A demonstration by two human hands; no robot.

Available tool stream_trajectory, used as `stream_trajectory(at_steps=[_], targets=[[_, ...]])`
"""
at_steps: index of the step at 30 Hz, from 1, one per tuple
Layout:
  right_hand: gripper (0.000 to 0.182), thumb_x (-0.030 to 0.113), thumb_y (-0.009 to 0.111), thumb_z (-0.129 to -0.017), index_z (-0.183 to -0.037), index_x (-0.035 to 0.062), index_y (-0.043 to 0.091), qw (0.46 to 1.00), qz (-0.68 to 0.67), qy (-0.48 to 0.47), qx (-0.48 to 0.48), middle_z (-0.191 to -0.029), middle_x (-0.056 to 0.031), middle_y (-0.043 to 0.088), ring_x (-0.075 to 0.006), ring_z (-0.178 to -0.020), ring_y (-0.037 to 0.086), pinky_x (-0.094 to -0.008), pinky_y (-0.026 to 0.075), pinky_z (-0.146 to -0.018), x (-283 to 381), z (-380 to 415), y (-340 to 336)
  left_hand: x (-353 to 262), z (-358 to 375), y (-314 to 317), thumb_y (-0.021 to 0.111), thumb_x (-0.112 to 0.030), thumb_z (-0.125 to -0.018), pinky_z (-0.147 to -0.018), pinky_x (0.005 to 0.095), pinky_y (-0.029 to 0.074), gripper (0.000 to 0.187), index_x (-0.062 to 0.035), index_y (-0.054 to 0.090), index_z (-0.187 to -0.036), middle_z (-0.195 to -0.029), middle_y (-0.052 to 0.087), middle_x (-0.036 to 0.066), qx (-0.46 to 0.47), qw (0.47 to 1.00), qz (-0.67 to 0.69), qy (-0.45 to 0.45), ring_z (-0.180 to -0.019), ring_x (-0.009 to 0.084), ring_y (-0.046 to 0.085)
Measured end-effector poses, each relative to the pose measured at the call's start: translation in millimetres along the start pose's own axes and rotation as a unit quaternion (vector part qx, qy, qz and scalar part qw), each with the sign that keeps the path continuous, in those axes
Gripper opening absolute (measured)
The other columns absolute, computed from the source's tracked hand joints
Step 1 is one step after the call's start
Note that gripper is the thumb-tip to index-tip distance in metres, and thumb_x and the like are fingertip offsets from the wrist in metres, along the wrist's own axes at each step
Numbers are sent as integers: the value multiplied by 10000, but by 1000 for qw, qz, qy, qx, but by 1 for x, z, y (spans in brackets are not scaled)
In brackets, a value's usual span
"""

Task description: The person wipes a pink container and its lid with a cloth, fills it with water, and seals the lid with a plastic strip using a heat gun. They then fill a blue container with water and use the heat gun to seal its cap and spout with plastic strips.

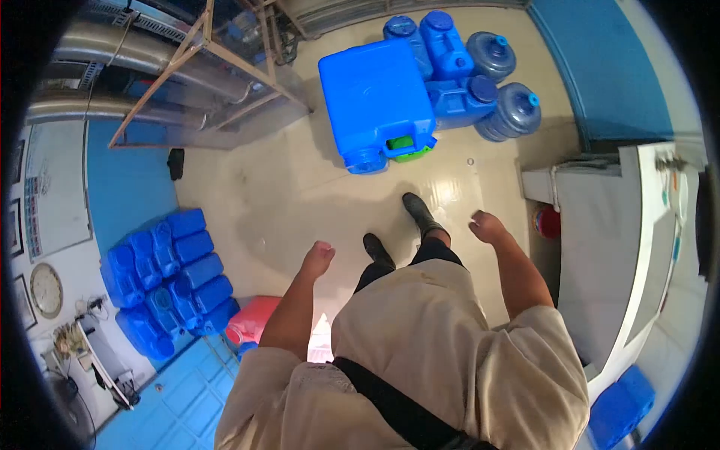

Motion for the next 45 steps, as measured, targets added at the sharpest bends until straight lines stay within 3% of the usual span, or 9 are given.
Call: stream_trajectory(at_steps=[10,19,21,23,26,33,38,42,45], targets=[[377,240,518,-941,-1244,57,647,980,123,-95,122,-1285,-186,649,-361,-1198,628,-488,506,-1012,201,-200,-17,-182,46,3,682,-245,-957,-871,340,542,354,-29,579,-1217,-1003,698,134,15,996,87,17,-954,230,685],[448,204,471,-973,-1392,66,550,947,307,-89,3,-1356,-181,595,-320,-1316,542,-499,338,-1130,200,-287,22,33,166,30,636,-286,-947,-862,419,546,347,-27,598,-1175,-1027,703,201,-64,973,96,-198,-954,327,691],[507,203,494,-963,-1451,68,479,990,124,-44,-48,-1378,-196,586,-330,-1310,555,-502,366,-1109,171,-323,59,82,199,42,620,-267,-959,-831,360,546,290,-47,604,-1148,-960,702,145,-50,980,-29,-192,-906,246,682],[560,203,513,-952,-1490,76,420,960,239,-81,122,-1413,-200,568,-331,-1294,575,-519,380,-1098,205,-285,15,105,230,54,650,-272,-969,-829,342,543,280,-67,608,-1154,-969,710,111,-76,946,191,-252,-918,216,679],[407,198,545,-923,-1315,95,576,923,354,-150,16,-1224,-151,696,-309,-1143,670,-511,430,-997,207,-287,22,122,259,66,672,-275,-972,-837,359,542,299,-68,606,-1177,-965,711,123,-101,938,245,-225,-928,240,684],[257,352,631,-854,-931,151,772,891,361,-229,-149,-984,-159,757,-281,-922,736,-475,481,-956,380,-194,-257,107,231,41,681,-302,-949,-851,401,539,369,-82,583,-1228,-955,687,158,-131,980,114,-95,-945,324,684],[505,391,717,-796,-1165,45,720,907,181,-323,-199,-1047,-249,716,-408,-972,692,-485,542,-868,429,-105,-372,57,217,-43,662,-277,-963,-859,422,542,352,-28,565,-1193,-1025,687,196,-327,930,161,-42,-989,340,679],[292,259,747,-849,-1019,24,716,932,-103,-346,-14,-812,-31,685,-117,-654,603,-299,473,-604,445,-94,-364,-37,268,-150,709,-207,-940,-884,372,550,478,-37,524,-1346,-1220,617,174,-457,858,234,-16,-1057,259,643],[441,168,739,-848,-1235,37,574,894,-211,-383,95,-800,-20,589,-101,-534,493,-255,390,-463,471,-126,-316,-55,320,-186,759,-213,-904,-852,374,554,623,-73,466,-1435,-1210,608,167,-617,767,176,-3,-1038,254,633]])
Point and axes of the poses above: each hand's wrist, its own z-axis away from the middle knuckle, its own y-axis out of the palm, x = y × z, the point moved 8 cm from there along -z, towards the middle knuckle
